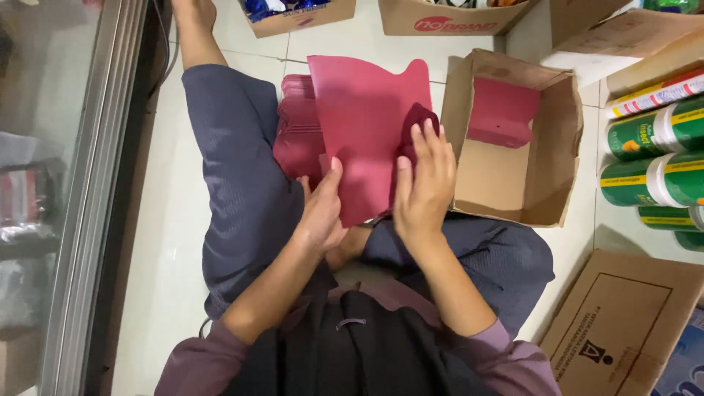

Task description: The person sits on the floor and wipes a stack of pink plastic parts with a dark cloth. They pick up each part, wipe it thoroughly, and place it into a cardboard box.

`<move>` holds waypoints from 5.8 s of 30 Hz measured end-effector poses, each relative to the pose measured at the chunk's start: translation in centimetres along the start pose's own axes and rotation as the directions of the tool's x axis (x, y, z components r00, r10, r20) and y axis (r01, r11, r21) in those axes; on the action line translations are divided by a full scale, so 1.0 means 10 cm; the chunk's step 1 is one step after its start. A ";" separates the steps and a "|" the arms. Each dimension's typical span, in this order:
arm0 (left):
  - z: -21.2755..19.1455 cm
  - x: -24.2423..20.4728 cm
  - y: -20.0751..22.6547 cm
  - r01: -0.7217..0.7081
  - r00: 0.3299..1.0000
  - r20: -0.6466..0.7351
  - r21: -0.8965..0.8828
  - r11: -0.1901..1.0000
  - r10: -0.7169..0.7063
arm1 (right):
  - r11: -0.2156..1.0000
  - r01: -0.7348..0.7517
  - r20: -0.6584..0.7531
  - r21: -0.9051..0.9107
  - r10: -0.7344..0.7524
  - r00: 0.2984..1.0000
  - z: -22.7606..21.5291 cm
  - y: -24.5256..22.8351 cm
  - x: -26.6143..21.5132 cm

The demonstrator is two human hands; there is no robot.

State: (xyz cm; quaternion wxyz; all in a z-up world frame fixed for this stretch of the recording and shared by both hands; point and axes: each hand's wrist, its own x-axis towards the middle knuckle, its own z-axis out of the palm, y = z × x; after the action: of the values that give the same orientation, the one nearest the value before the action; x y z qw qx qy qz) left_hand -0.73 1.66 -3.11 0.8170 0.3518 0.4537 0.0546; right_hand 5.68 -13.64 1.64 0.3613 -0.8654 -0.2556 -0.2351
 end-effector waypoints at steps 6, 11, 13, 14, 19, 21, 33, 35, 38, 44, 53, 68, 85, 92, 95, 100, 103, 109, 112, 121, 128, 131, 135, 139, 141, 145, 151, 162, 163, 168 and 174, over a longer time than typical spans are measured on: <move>0.06 0.13 0.01 0.049 0.999 -0.020 -0.040 0.998 -0.050 | 0.951 0.309 -0.008 0.014 -0.308 0.951 0.27 -0.40 -0.46; 0.10 -0.13 0.46 0.275 0.843 0.528 -0.254 0.927 -0.105 | 0.938 0.338 0.000 0.082 -0.339 0.941 0.45 -0.04 -0.62; 0.13 -0.22 0.53 0.172 0.836 0.548 -0.245 0.954 -0.010 | 0.923 0.337 0.017 0.188 -0.346 0.938 0.33 0.22 -0.47; 0.14 -0.29 0.54 0.109 0.871 0.491 -0.233 0.966 0.020 | 0.981 0.167 0.022 0.099 -0.170 0.985 0.16 0.27 -0.35; -0.17 0.13 0.22 -0.141 0.896 0.395 -0.179 0.974 0.202 | 0.841 -0.516 0.193 0.161 0.486 0.852 -0.06 1.23 -0.49; -0.26 0.30 0.10 -0.359 0.807 0.501 -0.006 0.933 0.314 | 0.289 -0.827 0.471 0.482 0.711 0.522 0.06 1.92 -1.01; 0.23 -0.15 0.58 -0.875 0.288 0.828 0.431 -0.219 0.480 | -0.131 -0.720 0.514 0.682 0.785 0.345 -0.51 1.57 -0.50; 0.12 -0.06 0.43 -0.848 0.392 0.815 0.500 -0.175 0.427 | 0.091 -0.637 0.224 0.766 0.890 0.397 -0.54 1.65 -0.28; -0.02 -0.01 0.24 -0.780 0.556 0.778 0.610 -0.142 0.292 | 0.401 -0.559 -0.184 0.726 0.896 0.404 -0.42 2.21 -0.13; -0.27 -0.01 0.07 -0.717 0.669 0.732 0.681 -0.150 0.125 | 0.233 -0.695 -0.090 0.680 0.968 0.236 0.33 3.33 -0.27; -0.30 0.06 0.12 -0.644 0.764 0.644 0.765 -0.006 0.044 | 0.207 -0.947 0.044 0.245 0.974 0.224 0.47 3.02 -0.28; -0.12 0.44 -0.08 -0.573 0.792 0.605 0.783 -0.242 0.086 | 0.455 -0.861 -0.011 0.227 0.885 0.465 0.43 3.11 -0.26; -0.10 0.77 -0.94 -0.685 0.557 0.830 0.475 -0.553 0.024 | 0.497 -0.751 -0.135 0.435 0.861 0.491 0.27 2.76 -0.13; -0.06 0.74 -0.96 -0.641 0.545 0.839 0.414 -0.646 -0.002 | 0.693 -0.635 -0.229 0.341 0.716 0.659 0.25 2.51 -0.10; -0.06 0.73 -1.03 -0.648 0.518 0.855 0.408 -0.643 0.020 | 0.783 -0.538 -0.161 0.311 0.602 0.782 0.13 2.28 -0.14; 0.09 0.44 -0.61 -0.725 0.443 0.889 0.431 -0.538 0.115 | 0.828 -0.477 0.387 0.293 0.353 0.852 -0.23 1.27 -0.06; 0.09 0.38 -0.31 -0.751 0.408 0.900 0.428 -0.504 0.156 | 0.986 -0.136 0.591 0.095 0.054 0.805 -0.49 0.61 0.05; 0.21 0.06 0.10 -0.647 0.203 0.909 0.404 -0.646 0.365 | 0.937 0.298 0.528 -0.182 -0.162 0.833 -0.16 0.55 -0.36; 0.20 -0.15 0.10 -0.652 0.067 0.811 0.476 -0.590 0.581 | 0.946 0.245 0.375 -0.215 -0.151 0.915 -0.10 0.50 -0.41; 0.22 -0.24 -0.01 -0.509 0.839 0.402 0.349 0.787 0.365 | 0.965 0.233 0.316 0.123 -0.261 0.912 -0.11 -0.30 -0.38; 0.20 -0.45 -0.15 -0.430 0.901 0.145 0.185 0.884 0.408 | 0.858 -0.217 0.220 0.465 0.125 0.967 -0.14 -0.36 -0.18; 0.21 -0.52 -0.15 -0.405 0.914 0.041 0.109 0.908 0.403 | 0.952 0.060 0.277 0.301 -0.148 0.949 0.03 -0.52 -0.38; 0.31 -0.70 0.18 -0.082 0.995 -0.059 -0.019 0.996 0.081 | 0.964 0.254 0.403 0.072 -0.261 0.877 -0.01 -0.34 -0.19; 0.03 -0.34 -0.18 -0.122 0.985 0.133 0.111 0.986 0.107 | 0.979 0.193 0.287 -0.069 -0.165 0.944 -0.06 -0.09 0.05; 0.04 -0.49 -0.12 -0.141 0.978 0.170 0.134 0.981 0.117 | 0.999 0.019 0.237 -0.044 -0.008 0.972 -0.08 -0.07 0.06; -0.20 -0.03 -0.54 -0.503 0.847 0.024 0.359 0.786 0.531 | 0.978 0.188 0.367 -0.086 -0.144 0.919 0.03 -0.32 -0.10; -0.19 -0.23 -0.45 -0.265 0.921 0.364 0.333 0.905 0.136 | 0.954 0.282 0.285 -0.098 -0.245 0.927 -0.06 -0.03 0.02; -0.26 -0.27 -0.12 -0.295 0.951 0.196 0.356 0.887 0.238 | 0.838 -0.328 -0.240 0.436 0.460 0.855 -0.47 0.30 0.07; -0.23 -0.24 -0.15 -0.297 0.950 0.202 0.359 0.885 0.237 | 0.838 -0.329 -0.246 0.436 0.462 0.852 -0.40 0.20 0.02; -0.11 -0.14 -0.36 -0.375 0.923 0.047 0.338 0.863 0.382 | 0.897 0.351 -0.014 0.268 -0.361 0.933 0.20 -0.18 -0.22; -0.09 0.48 -0.94 -0.536 0.814 -0.015 0.368 0.760 0.581 | 0.939 0.330 0.342 -0.095 -0.281 0.897 0.00 -0.01 0.12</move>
State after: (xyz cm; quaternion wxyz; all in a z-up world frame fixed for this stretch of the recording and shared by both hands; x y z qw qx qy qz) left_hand -0.78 -2.90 -12.69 0.6570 0.6051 0.3819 0.2376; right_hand 6.51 -13.24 2.39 0.2065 -0.8658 -0.4257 -0.1628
